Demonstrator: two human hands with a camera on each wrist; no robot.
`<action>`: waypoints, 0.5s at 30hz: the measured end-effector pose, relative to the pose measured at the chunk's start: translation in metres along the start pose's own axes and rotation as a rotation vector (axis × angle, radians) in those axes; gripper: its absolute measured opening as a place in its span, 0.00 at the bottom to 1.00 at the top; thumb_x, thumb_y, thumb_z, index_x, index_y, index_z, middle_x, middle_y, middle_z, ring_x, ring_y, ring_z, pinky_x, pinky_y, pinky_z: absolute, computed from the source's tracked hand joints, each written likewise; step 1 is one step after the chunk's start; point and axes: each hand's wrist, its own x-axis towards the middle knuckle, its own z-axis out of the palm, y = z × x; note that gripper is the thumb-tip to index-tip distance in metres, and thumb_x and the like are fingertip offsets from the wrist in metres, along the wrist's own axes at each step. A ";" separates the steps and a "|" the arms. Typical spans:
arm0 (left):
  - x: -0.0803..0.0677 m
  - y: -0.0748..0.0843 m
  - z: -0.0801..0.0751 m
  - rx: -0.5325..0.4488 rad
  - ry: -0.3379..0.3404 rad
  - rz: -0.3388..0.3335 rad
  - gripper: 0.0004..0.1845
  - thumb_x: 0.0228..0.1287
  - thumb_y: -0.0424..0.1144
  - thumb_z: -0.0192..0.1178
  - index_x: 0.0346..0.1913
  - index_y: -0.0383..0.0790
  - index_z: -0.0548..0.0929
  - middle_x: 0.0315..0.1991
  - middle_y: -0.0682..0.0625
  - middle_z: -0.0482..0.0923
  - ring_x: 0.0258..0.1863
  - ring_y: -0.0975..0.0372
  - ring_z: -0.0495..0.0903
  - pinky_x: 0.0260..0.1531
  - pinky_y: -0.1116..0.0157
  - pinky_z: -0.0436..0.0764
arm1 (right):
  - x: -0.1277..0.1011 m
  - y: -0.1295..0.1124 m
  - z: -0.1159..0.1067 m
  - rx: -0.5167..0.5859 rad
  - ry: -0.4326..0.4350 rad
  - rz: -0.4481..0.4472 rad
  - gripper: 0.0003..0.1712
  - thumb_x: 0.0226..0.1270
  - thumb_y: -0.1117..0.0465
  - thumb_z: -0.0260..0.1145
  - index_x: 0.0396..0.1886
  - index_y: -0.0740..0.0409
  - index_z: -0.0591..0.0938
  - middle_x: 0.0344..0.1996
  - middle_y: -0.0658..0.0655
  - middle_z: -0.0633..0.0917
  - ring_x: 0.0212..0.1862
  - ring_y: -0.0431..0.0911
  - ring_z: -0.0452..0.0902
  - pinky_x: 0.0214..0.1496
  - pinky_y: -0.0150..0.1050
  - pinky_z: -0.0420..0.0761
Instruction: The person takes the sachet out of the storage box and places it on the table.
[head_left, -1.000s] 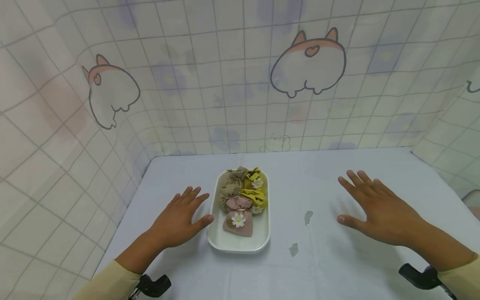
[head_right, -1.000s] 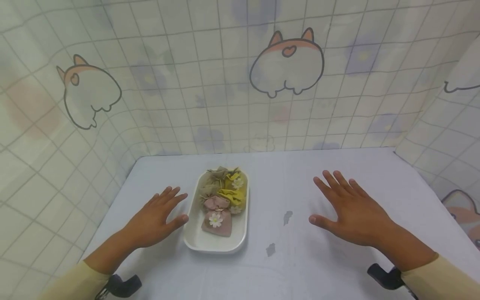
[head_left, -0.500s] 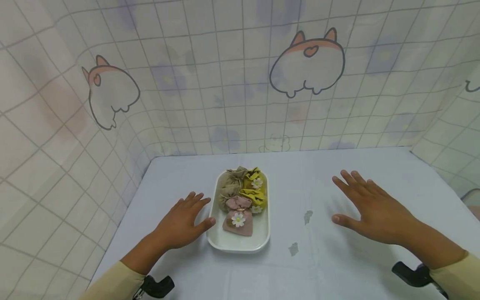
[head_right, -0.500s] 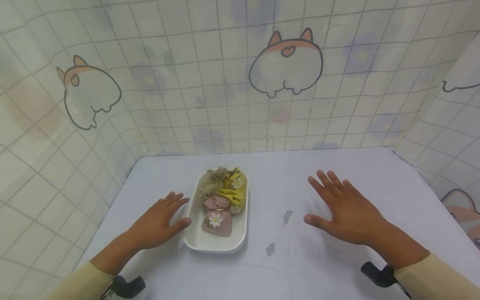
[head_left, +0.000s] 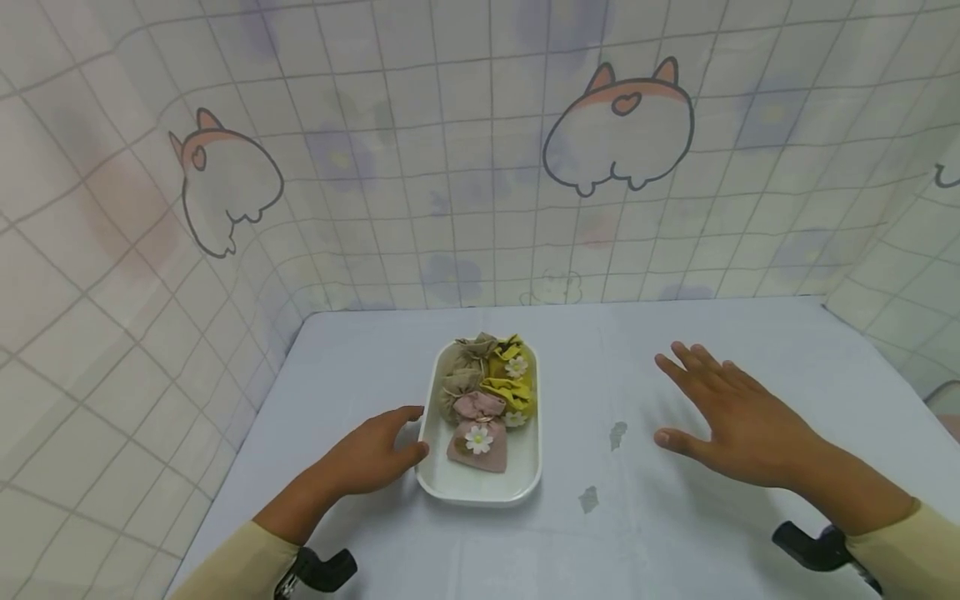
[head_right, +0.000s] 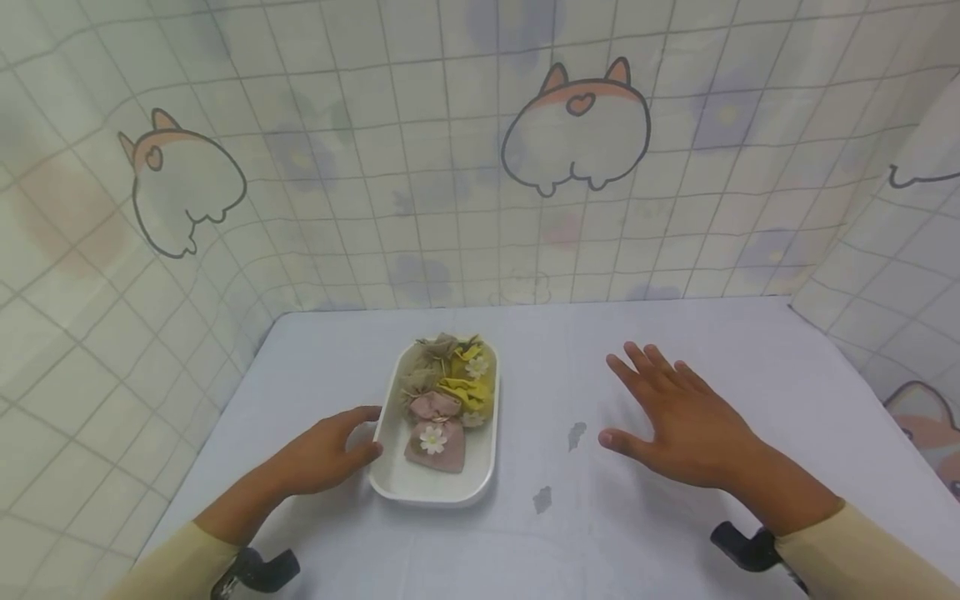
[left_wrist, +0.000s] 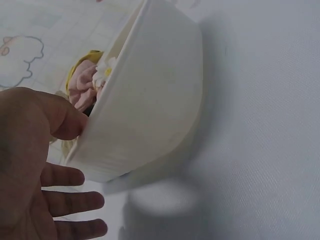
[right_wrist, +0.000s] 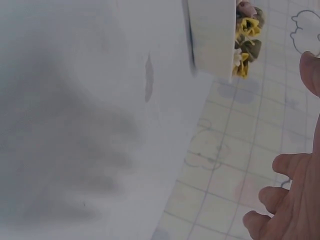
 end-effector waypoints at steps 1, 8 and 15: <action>0.001 -0.001 0.001 -0.025 -0.006 -0.002 0.31 0.73 0.49 0.61 0.73 0.39 0.71 0.69 0.43 0.73 0.69 0.46 0.70 0.66 0.42 0.69 | 0.000 0.000 0.000 -0.002 0.000 0.000 0.59 0.67 0.22 0.54 0.85 0.51 0.48 0.81 0.64 0.49 0.80 0.64 0.41 0.78 0.61 0.38; 0.008 -0.006 0.005 -0.224 -0.056 -0.036 0.24 0.71 0.43 0.63 0.67 0.42 0.75 0.56 0.50 0.81 0.56 0.54 0.81 0.54 0.49 0.80 | 0.003 -0.005 0.001 0.018 0.000 -0.001 0.60 0.64 0.19 0.52 0.83 0.51 0.54 0.80 0.66 0.55 0.78 0.67 0.48 0.78 0.63 0.42; 0.010 -0.007 0.003 -0.308 -0.070 -0.065 0.26 0.69 0.42 0.66 0.66 0.40 0.75 0.55 0.50 0.81 0.56 0.55 0.81 0.52 0.50 0.81 | 0.009 -0.011 0.003 0.027 0.034 -0.021 0.54 0.66 0.21 0.55 0.79 0.53 0.65 0.75 0.63 0.67 0.73 0.66 0.62 0.71 0.67 0.61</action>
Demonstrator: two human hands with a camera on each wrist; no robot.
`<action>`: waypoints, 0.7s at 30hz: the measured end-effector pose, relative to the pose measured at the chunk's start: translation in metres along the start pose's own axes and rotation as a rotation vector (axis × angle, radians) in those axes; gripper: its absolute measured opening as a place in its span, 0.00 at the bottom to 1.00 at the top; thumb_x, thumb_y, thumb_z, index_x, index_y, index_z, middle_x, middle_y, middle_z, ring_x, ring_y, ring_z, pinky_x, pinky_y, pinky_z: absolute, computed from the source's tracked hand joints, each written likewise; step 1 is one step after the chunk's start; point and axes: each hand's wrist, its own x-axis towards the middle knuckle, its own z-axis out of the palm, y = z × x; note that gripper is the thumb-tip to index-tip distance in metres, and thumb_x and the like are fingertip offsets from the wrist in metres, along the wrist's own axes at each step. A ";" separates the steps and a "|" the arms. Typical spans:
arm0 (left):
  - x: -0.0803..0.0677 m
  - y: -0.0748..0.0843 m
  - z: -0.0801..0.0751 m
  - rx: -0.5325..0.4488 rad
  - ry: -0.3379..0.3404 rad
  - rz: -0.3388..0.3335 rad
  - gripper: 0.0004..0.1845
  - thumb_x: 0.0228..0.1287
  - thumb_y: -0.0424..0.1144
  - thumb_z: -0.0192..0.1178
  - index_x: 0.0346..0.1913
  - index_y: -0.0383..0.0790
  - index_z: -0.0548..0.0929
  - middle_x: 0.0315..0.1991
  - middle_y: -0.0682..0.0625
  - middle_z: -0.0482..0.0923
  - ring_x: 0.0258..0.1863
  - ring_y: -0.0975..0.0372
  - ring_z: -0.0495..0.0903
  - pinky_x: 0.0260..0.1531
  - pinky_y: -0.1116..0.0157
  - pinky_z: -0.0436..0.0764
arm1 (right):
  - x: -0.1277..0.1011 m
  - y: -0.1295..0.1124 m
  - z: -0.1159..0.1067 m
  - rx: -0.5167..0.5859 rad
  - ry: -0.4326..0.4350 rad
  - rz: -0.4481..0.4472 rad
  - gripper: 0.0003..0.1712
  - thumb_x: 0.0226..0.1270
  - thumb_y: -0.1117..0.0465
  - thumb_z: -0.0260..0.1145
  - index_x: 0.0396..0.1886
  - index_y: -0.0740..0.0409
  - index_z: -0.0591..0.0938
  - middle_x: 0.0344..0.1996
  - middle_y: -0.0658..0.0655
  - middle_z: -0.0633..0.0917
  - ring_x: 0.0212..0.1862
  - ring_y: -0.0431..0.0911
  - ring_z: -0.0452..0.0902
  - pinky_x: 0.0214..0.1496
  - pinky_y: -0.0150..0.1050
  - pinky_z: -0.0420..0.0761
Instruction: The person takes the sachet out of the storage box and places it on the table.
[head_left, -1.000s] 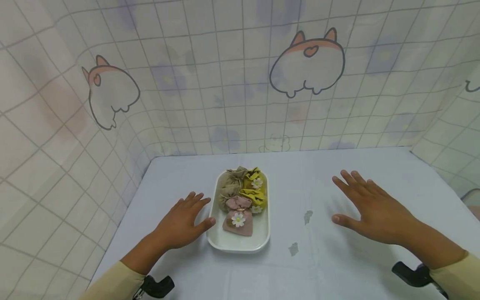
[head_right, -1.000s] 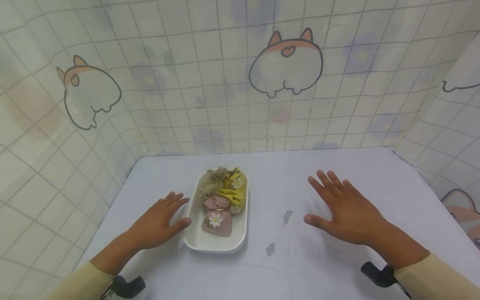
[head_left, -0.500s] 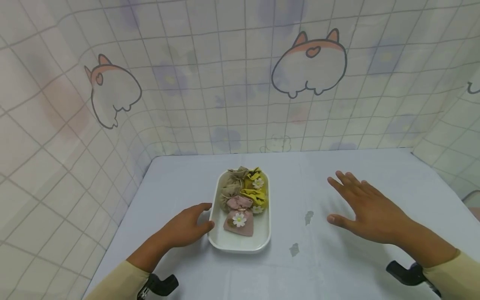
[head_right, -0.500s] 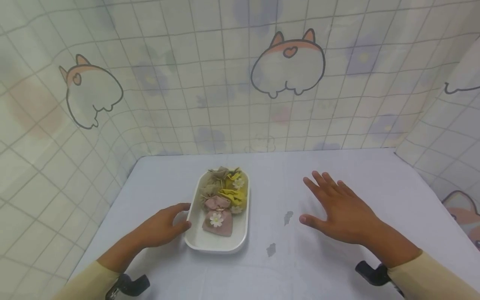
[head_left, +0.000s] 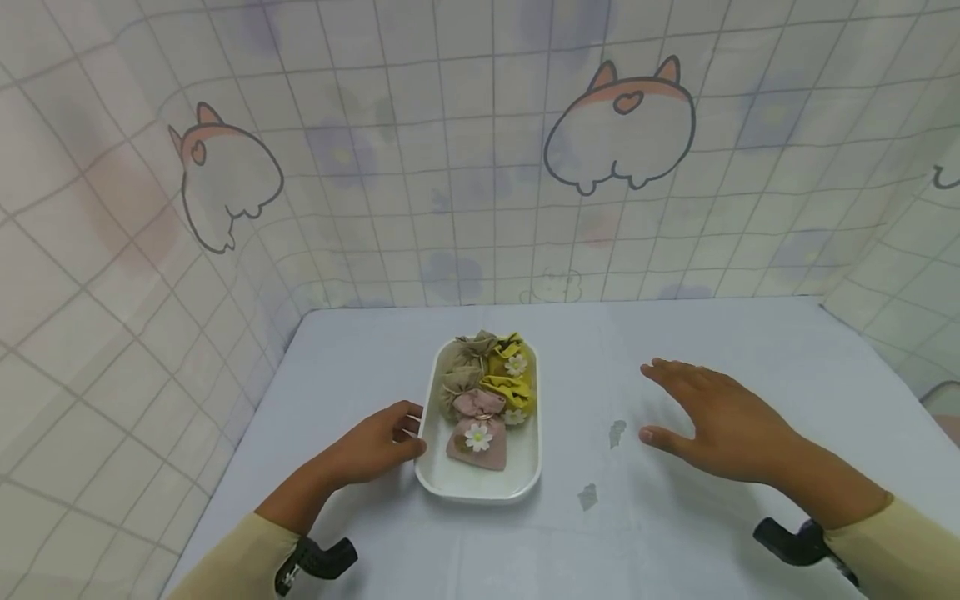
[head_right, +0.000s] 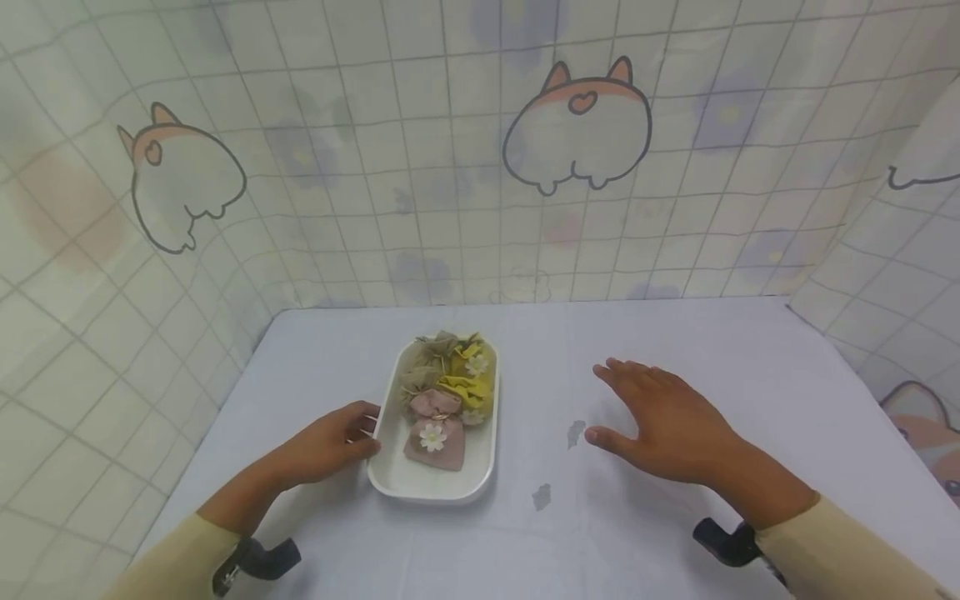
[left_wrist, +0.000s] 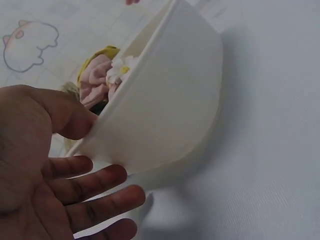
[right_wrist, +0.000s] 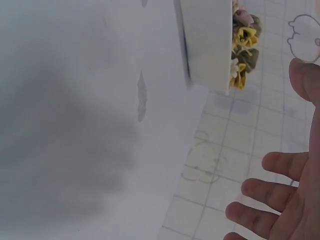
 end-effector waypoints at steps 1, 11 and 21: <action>0.000 0.000 -0.001 -0.005 -0.005 -0.001 0.26 0.69 0.42 0.66 0.67 0.40 0.75 0.55 0.50 0.81 0.56 0.55 0.81 0.53 0.51 0.81 | 0.001 -0.001 0.000 0.002 0.003 -0.001 0.53 0.66 0.22 0.55 0.78 0.53 0.66 0.74 0.63 0.69 0.72 0.66 0.64 0.70 0.67 0.63; 0.001 -0.002 -0.005 -0.059 -0.058 -0.023 0.28 0.68 0.44 0.69 0.68 0.42 0.74 0.57 0.49 0.81 0.58 0.54 0.80 0.53 0.51 0.82 | 0.012 -0.019 0.003 0.070 0.026 -0.009 0.43 0.67 0.33 0.67 0.74 0.52 0.73 0.66 0.62 0.78 0.66 0.63 0.72 0.63 0.66 0.73; -0.001 -0.005 -0.004 -0.085 -0.043 -0.026 0.28 0.68 0.43 0.69 0.67 0.42 0.74 0.57 0.49 0.81 0.57 0.54 0.81 0.54 0.50 0.81 | 0.030 -0.036 0.014 0.122 0.002 0.058 0.38 0.67 0.37 0.70 0.71 0.49 0.76 0.65 0.62 0.78 0.67 0.61 0.72 0.61 0.65 0.75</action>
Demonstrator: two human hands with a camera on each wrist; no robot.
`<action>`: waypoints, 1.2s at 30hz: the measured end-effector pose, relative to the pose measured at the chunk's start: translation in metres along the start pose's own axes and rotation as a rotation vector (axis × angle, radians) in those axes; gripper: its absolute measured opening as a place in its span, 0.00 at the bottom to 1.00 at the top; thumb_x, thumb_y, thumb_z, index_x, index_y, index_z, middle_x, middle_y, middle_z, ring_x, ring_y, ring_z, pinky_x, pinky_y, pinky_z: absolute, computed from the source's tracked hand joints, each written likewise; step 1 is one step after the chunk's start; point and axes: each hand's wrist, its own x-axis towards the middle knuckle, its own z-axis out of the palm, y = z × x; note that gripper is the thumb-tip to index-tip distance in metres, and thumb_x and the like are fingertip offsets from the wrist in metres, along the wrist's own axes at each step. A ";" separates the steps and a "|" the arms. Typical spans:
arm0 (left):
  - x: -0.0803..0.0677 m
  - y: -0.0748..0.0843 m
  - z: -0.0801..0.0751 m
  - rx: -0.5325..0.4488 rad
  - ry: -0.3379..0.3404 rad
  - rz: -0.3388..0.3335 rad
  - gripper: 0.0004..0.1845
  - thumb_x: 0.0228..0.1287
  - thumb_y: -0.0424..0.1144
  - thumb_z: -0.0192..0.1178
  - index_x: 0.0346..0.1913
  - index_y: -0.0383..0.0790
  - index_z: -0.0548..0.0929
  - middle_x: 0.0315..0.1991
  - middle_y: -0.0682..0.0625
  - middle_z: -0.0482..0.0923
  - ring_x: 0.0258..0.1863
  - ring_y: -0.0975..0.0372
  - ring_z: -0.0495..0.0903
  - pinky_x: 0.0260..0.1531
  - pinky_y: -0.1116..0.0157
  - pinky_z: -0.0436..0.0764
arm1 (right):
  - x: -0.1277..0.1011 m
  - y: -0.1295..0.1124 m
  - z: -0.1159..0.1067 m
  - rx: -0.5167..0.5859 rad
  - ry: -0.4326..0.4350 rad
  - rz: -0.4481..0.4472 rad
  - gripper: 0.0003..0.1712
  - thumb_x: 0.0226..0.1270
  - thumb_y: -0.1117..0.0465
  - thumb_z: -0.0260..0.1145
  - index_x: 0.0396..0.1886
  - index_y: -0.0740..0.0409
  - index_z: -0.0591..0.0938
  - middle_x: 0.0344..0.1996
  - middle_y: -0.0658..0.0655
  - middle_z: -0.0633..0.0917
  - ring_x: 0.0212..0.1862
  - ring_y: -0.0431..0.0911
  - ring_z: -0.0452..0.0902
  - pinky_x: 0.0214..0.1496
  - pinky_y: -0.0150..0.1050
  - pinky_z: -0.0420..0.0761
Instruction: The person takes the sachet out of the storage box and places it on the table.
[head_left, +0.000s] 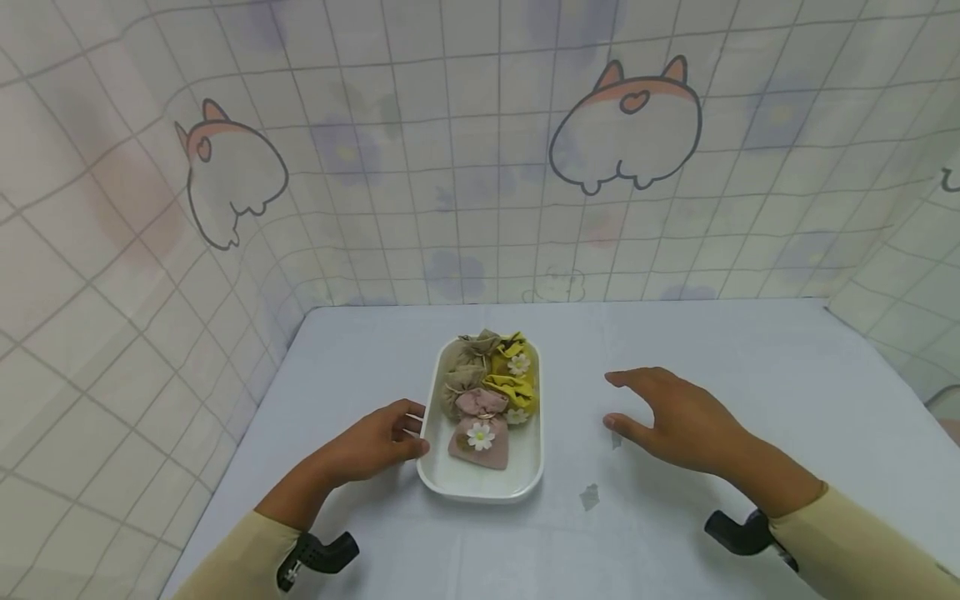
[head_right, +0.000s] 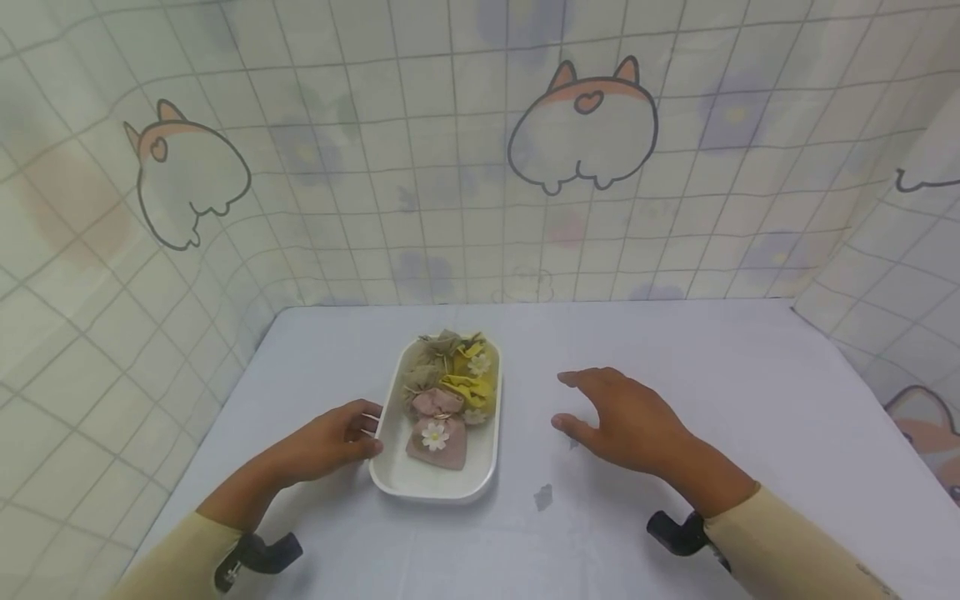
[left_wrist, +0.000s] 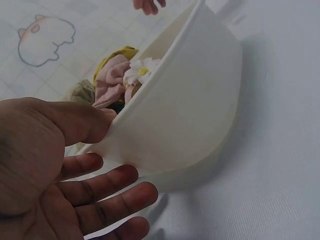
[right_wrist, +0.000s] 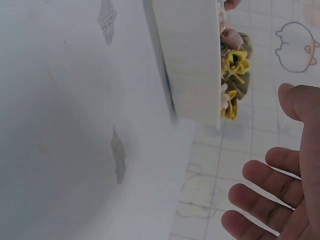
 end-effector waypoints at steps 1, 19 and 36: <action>0.000 0.000 0.000 -0.002 0.002 0.000 0.27 0.68 0.43 0.69 0.67 0.42 0.74 0.57 0.49 0.81 0.57 0.54 0.81 0.53 0.49 0.81 | 0.002 -0.002 0.002 0.005 -0.005 0.002 0.38 0.67 0.36 0.70 0.71 0.49 0.77 0.65 0.61 0.78 0.67 0.61 0.72 0.61 0.65 0.75; -0.001 0.001 0.000 0.003 -0.002 0.030 0.26 0.69 0.43 0.68 0.66 0.41 0.75 0.58 0.49 0.81 0.60 0.52 0.80 0.56 0.48 0.79 | 0.024 -0.023 0.022 0.044 -0.048 0.005 0.35 0.67 0.40 0.71 0.70 0.48 0.78 0.66 0.58 0.79 0.68 0.58 0.72 0.62 0.62 0.76; -0.001 -0.004 -0.001 0.010 -0.002 0.063 0.26 0.69 0.43 0.68 0.66 0.39 0.75 0.57 0.50 0.81 0.58 0.53 0.80 0.55 0.49 0.80 | 0.045 -0.034 0.038 0.080 -0.033 -0.018 0.34 0.66 0.41 0.72 0.68 0.48 0.79 0.65 0.56 0.80 0.67 0.56 0.74 0.62 0.60 0.77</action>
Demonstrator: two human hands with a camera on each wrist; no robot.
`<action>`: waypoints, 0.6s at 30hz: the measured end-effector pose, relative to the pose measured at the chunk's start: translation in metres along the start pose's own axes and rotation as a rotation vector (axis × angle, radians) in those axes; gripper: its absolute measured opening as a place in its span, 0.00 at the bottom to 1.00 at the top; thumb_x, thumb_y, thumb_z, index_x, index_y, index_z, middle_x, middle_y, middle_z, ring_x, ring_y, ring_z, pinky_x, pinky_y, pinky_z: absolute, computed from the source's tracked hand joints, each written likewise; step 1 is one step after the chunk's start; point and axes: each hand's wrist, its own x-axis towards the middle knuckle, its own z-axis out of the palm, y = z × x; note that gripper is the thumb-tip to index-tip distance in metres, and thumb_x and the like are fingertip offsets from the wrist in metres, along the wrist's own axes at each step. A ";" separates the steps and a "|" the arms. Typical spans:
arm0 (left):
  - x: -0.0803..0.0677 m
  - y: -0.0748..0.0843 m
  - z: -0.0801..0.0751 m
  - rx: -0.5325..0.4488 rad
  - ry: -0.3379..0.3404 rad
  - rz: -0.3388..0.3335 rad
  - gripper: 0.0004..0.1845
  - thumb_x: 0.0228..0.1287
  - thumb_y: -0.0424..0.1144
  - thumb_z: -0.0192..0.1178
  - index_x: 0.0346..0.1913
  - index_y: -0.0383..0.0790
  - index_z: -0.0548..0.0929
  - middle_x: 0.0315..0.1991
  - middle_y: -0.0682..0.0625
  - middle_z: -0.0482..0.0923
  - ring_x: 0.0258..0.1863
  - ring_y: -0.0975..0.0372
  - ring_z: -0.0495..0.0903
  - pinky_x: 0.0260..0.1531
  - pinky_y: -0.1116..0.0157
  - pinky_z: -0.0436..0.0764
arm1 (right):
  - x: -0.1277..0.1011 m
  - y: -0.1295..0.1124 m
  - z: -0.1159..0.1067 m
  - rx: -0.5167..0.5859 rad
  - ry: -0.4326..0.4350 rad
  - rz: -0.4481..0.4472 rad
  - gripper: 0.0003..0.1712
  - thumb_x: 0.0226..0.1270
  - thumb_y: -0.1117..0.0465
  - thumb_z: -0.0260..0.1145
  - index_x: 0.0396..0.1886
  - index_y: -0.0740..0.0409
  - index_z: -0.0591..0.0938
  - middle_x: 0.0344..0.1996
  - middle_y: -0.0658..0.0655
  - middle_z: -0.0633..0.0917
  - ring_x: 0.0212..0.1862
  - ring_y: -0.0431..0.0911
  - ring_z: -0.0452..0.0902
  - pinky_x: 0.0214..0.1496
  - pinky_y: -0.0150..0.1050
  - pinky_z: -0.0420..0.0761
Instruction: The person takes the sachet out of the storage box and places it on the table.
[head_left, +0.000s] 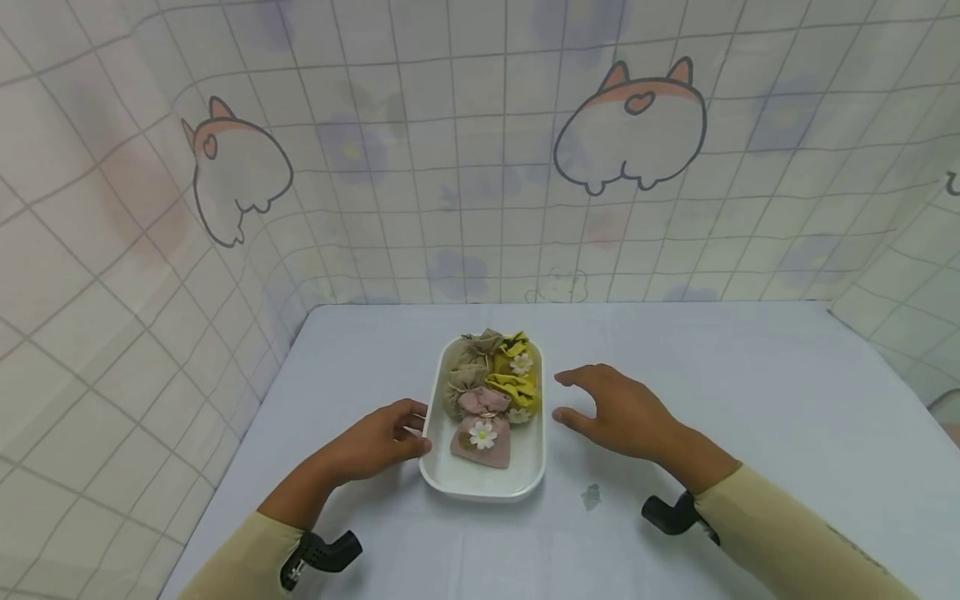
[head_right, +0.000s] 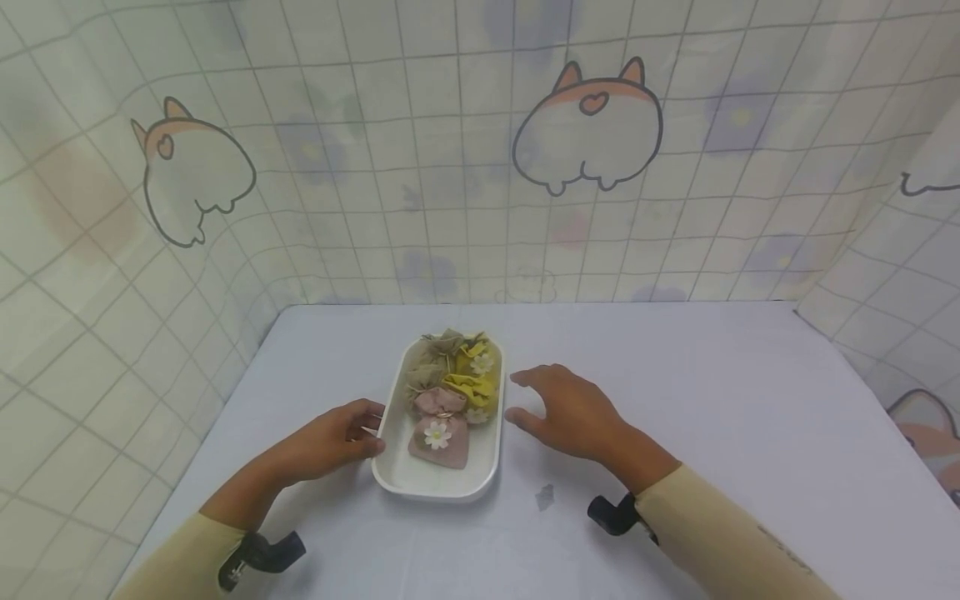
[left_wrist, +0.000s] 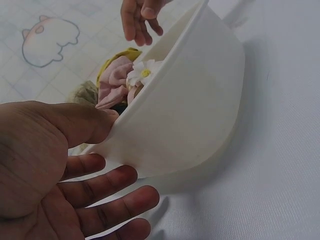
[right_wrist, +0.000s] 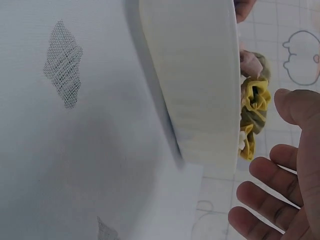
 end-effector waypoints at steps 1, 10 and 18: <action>0.000 0.000 0.000 -0.002 -0.001 0.000 0.26 0.69 0.43 0.68 0.66 0.39 0.75 0.57 0.50 0.81 0.59 0.53 0.80 0.55 0.49 0.80 | 0.001 0.000 0.001 -0.001 0.001 -0.001 0.34 0.66 0.40 0.73 0.68 0.48 0.79 0.65 0.56 0.80 0.67 0.56 0.74 0.62 0.59 0.77; 0.001 -0.001 0.000 -0.018 -0.006 -0.011 0.27 0.69 0.43 0.68 0.66 0.40 0.75 0.59 0.49 0.80 0.59 0.52 0.80 0.55 0.49 0.80 | 0.009 -0.003 0.007 0.003 0.013 -0.021 0.34 0.66 0.40 0.72 0.67 0.48 0.80 0.63 0.55 0.81 0.65 0.54 0.76 0.61 0.57 0.79; 0.000 0.000 -0.001 -0.020 -0.010 -0.010 0.26 0.69 0.42 0.68 0.66 0.39 0.74 0.58 0.49 0.80 0.59 0.52 0.80 0.55 0.50 0.80 | 0.014 -0.008 0.010 0.016 0.045 -0.052 0.28 0.67 0.43 0.73 0.63 0.48 0.83 0.59 0.54 0.83 0.63 0.53 0.77 0.60 0.56 0.80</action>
